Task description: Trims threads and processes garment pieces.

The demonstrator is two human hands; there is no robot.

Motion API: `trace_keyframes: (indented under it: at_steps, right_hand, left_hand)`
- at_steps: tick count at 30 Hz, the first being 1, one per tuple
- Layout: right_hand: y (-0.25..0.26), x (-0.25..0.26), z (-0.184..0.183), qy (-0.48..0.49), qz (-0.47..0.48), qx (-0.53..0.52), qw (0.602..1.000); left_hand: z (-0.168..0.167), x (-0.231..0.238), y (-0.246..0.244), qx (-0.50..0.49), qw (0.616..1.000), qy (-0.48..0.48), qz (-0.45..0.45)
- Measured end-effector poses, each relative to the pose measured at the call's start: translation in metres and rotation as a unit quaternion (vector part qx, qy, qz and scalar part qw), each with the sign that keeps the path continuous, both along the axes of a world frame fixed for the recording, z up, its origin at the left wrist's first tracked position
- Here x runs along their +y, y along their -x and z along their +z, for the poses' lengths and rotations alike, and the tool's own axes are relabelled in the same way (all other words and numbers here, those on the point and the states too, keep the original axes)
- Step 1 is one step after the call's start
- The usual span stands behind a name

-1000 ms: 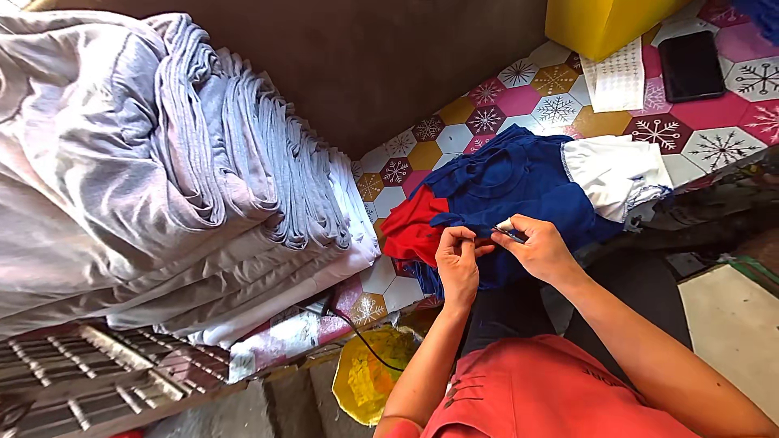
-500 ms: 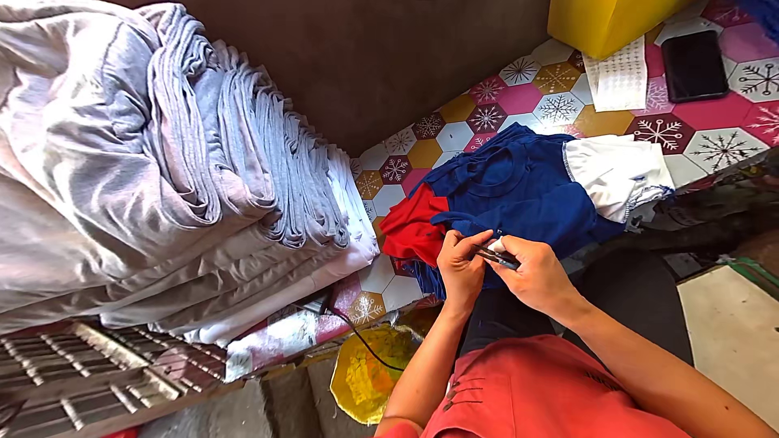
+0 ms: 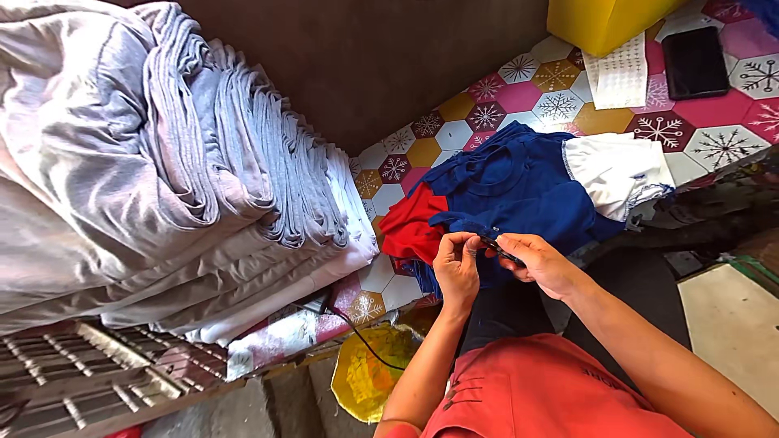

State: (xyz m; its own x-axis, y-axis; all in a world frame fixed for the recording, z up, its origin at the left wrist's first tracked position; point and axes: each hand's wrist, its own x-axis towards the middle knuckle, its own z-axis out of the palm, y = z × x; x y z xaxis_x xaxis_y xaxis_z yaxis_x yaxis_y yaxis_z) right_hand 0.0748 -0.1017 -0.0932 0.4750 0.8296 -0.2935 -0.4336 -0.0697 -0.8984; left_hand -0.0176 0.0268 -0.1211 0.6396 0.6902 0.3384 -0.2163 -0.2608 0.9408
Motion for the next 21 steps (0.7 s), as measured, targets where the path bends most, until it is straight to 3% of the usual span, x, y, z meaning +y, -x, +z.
trace_keyframes:
  at_steps: [11, 18, 21]
  right_hand:
    - [-0.011, 0.005, -0.007, -0.006, 0.0, 0.112, 0.994]
    - [-0.008, 0.007, -0.011, 0.005, -0.033, 0.11, 0.993]
    - [-0.012, -0.003, -0.011, -0.011, -0.038, 0.097, 0.995]
  left_hand:
    - [-0.001, 0.001, 0.002, 0.017, 0.999, 0.03, -0.041]
    - [0.001, 0.002, 0.005, 0.032, 0.996, 0.066, -0.055]
    - [0.023, 0.024, 0.038, 0.159, 0.983, 0.006, -0.087]
